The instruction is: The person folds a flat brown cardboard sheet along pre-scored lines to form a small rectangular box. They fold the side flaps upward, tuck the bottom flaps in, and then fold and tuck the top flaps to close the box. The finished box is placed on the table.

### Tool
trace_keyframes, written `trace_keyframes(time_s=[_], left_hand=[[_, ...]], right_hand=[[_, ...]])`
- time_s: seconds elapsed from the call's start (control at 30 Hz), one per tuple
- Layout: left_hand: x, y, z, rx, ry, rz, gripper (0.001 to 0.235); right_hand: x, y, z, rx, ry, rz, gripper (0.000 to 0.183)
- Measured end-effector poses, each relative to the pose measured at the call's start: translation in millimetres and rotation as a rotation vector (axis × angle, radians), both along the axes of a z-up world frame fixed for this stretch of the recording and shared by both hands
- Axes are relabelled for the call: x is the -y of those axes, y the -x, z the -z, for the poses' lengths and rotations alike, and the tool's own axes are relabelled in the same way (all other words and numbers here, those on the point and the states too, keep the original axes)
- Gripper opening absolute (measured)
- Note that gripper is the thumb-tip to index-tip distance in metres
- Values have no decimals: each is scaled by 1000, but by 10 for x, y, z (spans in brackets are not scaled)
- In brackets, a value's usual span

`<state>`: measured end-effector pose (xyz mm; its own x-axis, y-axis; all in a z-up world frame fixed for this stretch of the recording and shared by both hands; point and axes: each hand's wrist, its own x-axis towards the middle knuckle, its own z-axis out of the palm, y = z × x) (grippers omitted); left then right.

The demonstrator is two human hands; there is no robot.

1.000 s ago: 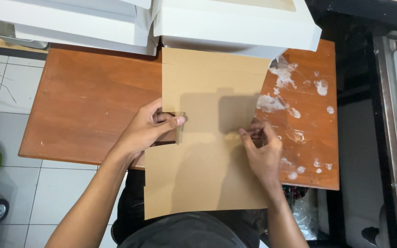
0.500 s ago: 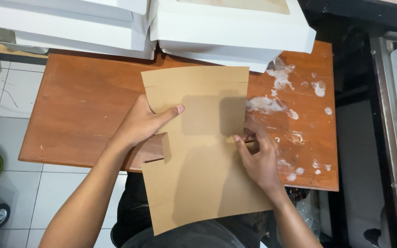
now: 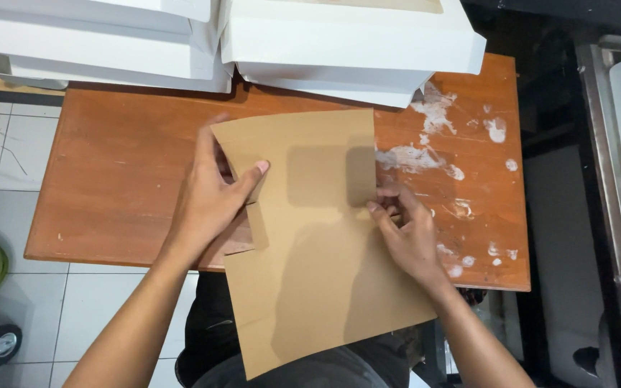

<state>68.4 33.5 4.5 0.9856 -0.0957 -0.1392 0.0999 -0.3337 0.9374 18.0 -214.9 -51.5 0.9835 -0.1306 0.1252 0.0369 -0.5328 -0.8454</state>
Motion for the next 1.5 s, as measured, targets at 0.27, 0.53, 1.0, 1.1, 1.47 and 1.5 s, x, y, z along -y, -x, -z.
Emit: trace_keyframes(time_s=[0.27,0.53,1.0,1.1,1.47,1.5], left_hand=[[307,256,-151,900,-693,-191,61],[440,427,-157,1098,-812,-241,54],[849,-99,-125,1179,-973,302,32],[881,-129,-78,1097,-853,337,19],[958,-158,-4,808,-702,387,6],[962,-164,-1,809,-702,385,6]], right_hand=[[57,-116,-227,-136,-194,-131,16],[136,-125,-319,-254,-353,-89,7],[85,-171,-301,-34,-18,-498,25],[59,-145,-276,-92,-53,-425,20],[47,-147,-91,88,5,-373,15],[50,-152,-78,89,6,-374,15]])
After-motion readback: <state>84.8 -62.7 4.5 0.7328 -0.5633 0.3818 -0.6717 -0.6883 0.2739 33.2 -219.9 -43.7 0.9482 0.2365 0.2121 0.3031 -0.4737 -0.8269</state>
